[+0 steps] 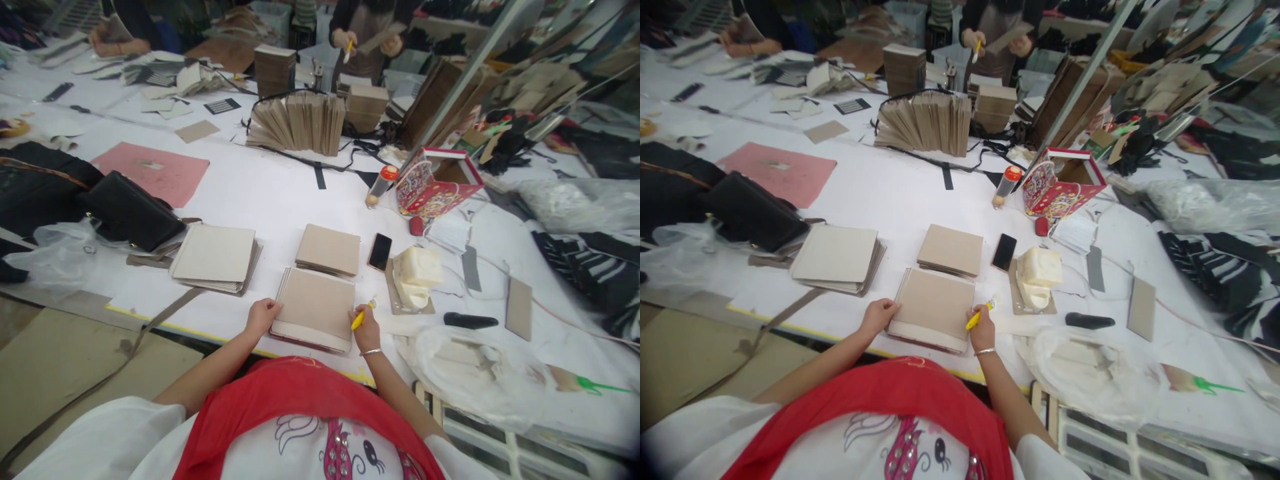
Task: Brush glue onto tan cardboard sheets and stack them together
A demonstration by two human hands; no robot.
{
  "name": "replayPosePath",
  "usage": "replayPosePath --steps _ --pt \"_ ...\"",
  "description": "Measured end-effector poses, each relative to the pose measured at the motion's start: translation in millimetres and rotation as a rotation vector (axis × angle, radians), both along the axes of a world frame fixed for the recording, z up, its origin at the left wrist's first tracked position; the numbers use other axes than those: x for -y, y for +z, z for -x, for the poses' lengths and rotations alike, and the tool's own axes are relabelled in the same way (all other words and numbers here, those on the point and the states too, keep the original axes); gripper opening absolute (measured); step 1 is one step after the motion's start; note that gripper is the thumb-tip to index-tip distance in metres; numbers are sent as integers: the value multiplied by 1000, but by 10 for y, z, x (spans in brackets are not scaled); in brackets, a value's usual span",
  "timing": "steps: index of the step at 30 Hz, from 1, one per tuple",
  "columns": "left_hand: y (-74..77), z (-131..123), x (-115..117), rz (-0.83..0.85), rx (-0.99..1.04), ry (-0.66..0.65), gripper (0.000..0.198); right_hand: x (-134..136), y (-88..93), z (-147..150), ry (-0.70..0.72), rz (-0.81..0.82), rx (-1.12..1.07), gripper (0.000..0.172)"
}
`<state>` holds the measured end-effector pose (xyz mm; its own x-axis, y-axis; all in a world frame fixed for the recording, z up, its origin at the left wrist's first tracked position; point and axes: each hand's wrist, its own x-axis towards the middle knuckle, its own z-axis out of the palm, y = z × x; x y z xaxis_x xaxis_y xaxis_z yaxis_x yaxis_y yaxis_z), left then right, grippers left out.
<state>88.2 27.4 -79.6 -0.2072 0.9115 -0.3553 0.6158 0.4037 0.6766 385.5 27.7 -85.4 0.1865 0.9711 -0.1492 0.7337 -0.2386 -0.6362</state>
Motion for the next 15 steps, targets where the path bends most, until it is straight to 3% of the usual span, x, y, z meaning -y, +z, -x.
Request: replayPosePath --steps 15 --pt "-14 17 -29 48 -83 -67 34 -32 49 37 -13 92 91 20"
